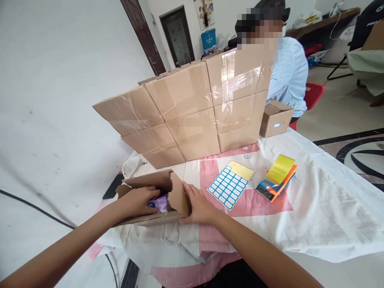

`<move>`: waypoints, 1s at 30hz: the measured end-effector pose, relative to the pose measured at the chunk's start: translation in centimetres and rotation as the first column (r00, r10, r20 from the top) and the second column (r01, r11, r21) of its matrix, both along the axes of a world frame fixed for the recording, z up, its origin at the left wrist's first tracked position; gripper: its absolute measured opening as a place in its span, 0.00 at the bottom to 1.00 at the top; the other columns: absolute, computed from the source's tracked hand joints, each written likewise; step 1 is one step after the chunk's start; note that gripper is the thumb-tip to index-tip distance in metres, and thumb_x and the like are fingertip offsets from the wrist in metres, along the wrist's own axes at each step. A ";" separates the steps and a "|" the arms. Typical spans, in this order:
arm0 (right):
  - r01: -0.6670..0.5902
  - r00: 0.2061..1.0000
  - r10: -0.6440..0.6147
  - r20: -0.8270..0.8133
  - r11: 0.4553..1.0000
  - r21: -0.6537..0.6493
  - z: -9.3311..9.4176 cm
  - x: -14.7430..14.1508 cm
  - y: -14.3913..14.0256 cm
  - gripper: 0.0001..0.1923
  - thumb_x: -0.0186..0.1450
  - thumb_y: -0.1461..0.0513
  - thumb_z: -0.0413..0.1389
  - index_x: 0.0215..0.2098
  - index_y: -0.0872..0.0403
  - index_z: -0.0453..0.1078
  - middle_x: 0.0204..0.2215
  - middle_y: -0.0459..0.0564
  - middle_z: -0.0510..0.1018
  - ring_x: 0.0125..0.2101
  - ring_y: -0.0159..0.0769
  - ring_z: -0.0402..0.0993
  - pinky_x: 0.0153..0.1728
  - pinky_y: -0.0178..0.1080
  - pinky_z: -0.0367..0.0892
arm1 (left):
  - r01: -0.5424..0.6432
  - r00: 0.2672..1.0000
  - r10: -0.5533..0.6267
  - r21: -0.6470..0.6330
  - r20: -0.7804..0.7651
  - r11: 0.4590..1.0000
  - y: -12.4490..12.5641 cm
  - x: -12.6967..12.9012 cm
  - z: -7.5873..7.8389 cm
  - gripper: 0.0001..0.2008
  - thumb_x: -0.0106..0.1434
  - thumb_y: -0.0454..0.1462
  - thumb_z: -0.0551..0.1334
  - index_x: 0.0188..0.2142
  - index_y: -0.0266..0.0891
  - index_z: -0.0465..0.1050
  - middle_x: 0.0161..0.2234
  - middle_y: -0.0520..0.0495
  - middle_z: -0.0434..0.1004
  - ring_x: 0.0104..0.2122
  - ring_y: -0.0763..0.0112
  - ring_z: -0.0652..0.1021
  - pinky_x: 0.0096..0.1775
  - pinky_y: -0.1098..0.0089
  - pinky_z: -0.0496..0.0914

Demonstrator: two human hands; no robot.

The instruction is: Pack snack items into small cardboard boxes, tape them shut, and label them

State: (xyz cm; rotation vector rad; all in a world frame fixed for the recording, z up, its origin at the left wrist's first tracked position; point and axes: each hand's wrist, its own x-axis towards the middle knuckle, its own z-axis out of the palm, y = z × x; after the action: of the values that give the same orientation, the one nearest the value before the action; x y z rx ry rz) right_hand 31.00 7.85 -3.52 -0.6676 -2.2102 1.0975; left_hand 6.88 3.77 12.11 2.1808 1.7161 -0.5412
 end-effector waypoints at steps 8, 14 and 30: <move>-0.007 1.000 0.006 0.017 1.000 0.006 0.2 0.1 0.0 0.73 0.46 0.49 0.73 0.74 0.45 0.29 0.69 0.60 0.54 0.65 0.59 0.54 0.62 0.56 0.55 | -0.402 0.875 0.450 -0.253 0.178 0.880 1.1 0.0 -2.0 0.34 0.56 0.68 0.55 0.30 0.39 0.77 0.34 0.42 0.82 0.35 0.54 0.79 0.36 0.63 0.67; 0.034 0.999 -0.034 -0.005 0.999 -0.004 -0.1 0.1 -0.1 0.72 0.46 0.51 0.73 0.74 0.45 0.31 0.65 0.60 0.59 0.61 0.59 0.59 0.59 0.56 0.58 | -0.515 0.815 0.548 -0.197 0.191 0.834 1.4 2.3 -1.5 0.28 0.58 0.62 0.58 0.31 0.39 0.74 0.35 0.41 0.80 0.38 0.53 0.78 0.38 0.61 0.68; 0.156 0.987 -0.157 0.019 0.987 0.038 -0.8 -1.5 -0.9 0.76 0.42 0.52 0.73 0.74 0.50 0.28 0.62 0.64 0.58 0.59 0.62 0.59 0.57 0.58 0.59 | -0.359 0.933 0.246 0.646 0.262 0.674 -7.1 3.2 2.2 0.15 0.56 0.46 0.64 0.33 0.44 0.58 0.58 0.38 0.64 0.58 0.45 0.63 0.58 0.48 0.62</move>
State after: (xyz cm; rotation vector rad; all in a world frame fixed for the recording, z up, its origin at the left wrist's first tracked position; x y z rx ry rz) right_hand 29.47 6.91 -4.30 -0.8261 -2.1495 0.9731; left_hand 10.12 -3.37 14.36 2.1812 2.3875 0.4342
